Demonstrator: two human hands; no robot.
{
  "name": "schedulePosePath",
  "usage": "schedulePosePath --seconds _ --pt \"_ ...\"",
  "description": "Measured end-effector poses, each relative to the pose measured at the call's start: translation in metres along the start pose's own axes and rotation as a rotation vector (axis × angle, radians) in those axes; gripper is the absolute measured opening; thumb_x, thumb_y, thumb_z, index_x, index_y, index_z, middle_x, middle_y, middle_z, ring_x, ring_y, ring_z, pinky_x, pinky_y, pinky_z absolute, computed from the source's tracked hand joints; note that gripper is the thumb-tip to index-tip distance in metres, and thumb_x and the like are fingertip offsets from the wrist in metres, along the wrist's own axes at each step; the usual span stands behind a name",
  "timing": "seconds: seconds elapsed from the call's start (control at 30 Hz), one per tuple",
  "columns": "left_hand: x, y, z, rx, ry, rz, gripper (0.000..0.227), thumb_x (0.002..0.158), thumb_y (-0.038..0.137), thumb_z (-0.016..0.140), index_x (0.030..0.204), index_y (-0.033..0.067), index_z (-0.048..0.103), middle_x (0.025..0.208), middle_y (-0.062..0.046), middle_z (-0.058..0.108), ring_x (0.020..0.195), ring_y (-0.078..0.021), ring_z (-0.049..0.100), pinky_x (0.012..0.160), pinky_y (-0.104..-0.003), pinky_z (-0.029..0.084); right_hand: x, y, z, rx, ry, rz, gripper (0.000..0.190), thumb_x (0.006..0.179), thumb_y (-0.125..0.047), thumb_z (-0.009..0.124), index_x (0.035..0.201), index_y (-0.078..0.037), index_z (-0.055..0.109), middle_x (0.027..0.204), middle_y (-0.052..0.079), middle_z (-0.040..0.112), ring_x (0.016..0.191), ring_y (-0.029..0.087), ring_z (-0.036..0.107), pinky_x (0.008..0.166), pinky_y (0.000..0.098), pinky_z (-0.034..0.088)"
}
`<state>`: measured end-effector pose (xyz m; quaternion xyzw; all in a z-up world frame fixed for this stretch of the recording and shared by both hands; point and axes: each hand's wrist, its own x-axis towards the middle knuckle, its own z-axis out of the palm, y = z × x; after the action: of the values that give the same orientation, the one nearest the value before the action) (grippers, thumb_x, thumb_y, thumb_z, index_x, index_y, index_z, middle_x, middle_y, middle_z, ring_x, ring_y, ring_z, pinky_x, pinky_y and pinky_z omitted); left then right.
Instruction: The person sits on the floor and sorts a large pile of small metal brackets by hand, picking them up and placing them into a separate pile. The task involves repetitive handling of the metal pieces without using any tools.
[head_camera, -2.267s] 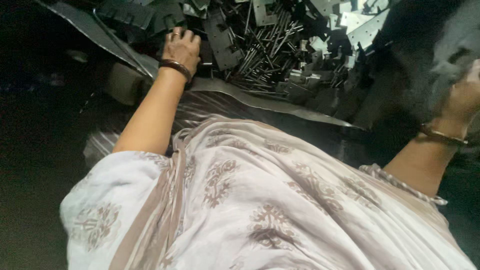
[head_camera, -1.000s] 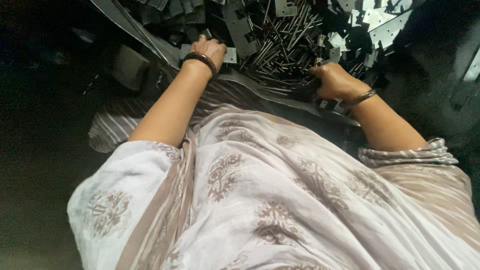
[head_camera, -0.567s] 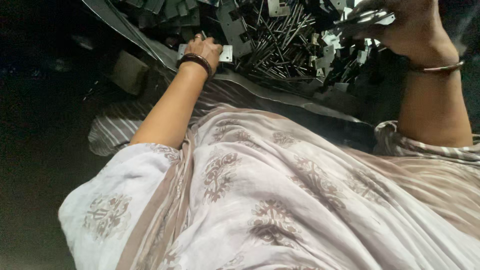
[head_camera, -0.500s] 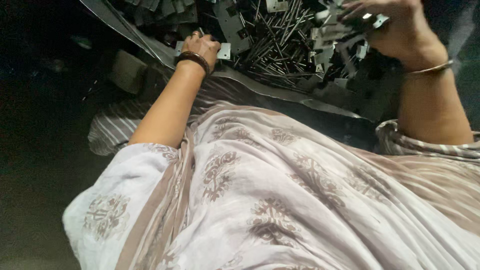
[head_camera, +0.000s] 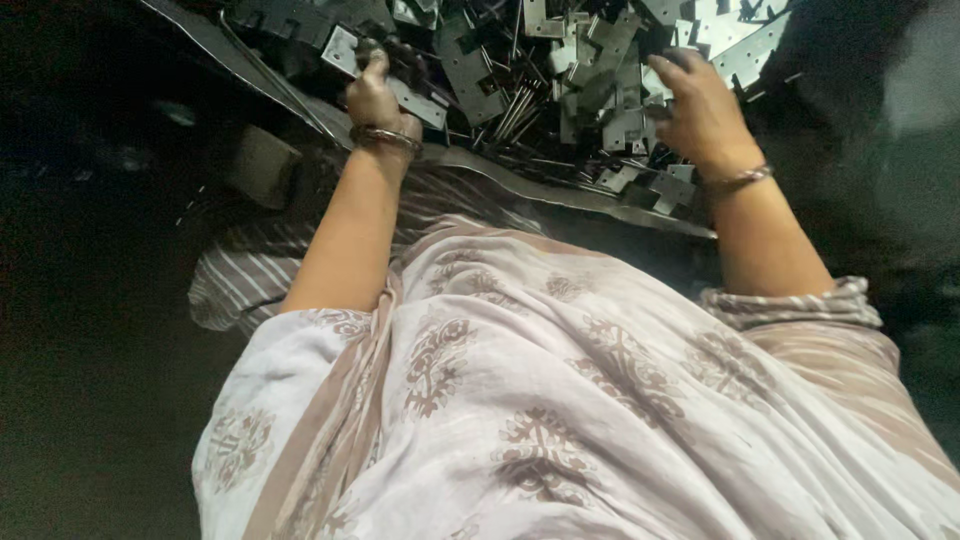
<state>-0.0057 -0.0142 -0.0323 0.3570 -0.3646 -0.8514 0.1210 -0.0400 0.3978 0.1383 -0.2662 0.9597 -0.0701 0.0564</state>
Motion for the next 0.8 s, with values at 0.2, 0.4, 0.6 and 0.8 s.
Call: schedulePosePath --seconds 0.2,0.4,0.6,0.8 --pt "-0.029 0.026 -0.005 -0.244 -0.126 -0.093 0.012 0.081 -0.005 0.068 0.092 -0.0085 0.069 0.085 -0.015 0.071 0.074 -0.0291 0.071 0.072 -0.044 0.061 0.086 -0.029 0.047 -0.038 -0.141 0.197 0.112 0.073 -0.055 0.095 0.153 0.002 0.042 0.143 0.041 0.043 0.124 0.056 0.049 0.099 0.0562 0.046" --pt "-0.034 0.030 -0.013 -0.433 -0.147 -0.163 0.015 0.081 -0.007 0.066 0.096 -0.0070 0.068 0.091 -0.015 0.071 0.081 -0.0302 0.072 0.079 -0.045 0.062 0.103 -0.007 0.073 0.030 0.060 0.376 0.095 0.069 -0.033 0.096 0.141 0.007 0.050 0.124 0.036 0.057 0.116 0.050 0.059 0.096 0.0516 0.054" --pt "-0.046 0.008 -0.003 -0.281 -0.242 -0.289 0.023 0.087 -0.002 0.063 0.108 -0.0096 0.065 0.098 -0.018 0.071 0.090 -0.0329 0.071 0.086 -0.050 0.061 0.097 0.007 0.071 0.471 0.265 0.309 0.062 0.066 -0.001 0.086 0.123 0.009 0.064 0.112 0.027 0.069 0.099 0.038 0.069 0.079 0.0434 0.061" --pt "-0.085 0.002 0.018 -0.367 -0.535 -0.497 0.034 0.093 0.006 0.052 0.125 -0.0002 0.060 0.116 -0.017 0.072 0.107 -0.0346 0.071 0.098 -0.056 0.057 0.087 -0.040 0.044 1.107 0.159 0.336 0.021 0.088 0.007 0.075 0.109 0.008 0.076 0.098 0.012 0.078 0.084 0.018 0.075 0.075 0.0276 0.063"
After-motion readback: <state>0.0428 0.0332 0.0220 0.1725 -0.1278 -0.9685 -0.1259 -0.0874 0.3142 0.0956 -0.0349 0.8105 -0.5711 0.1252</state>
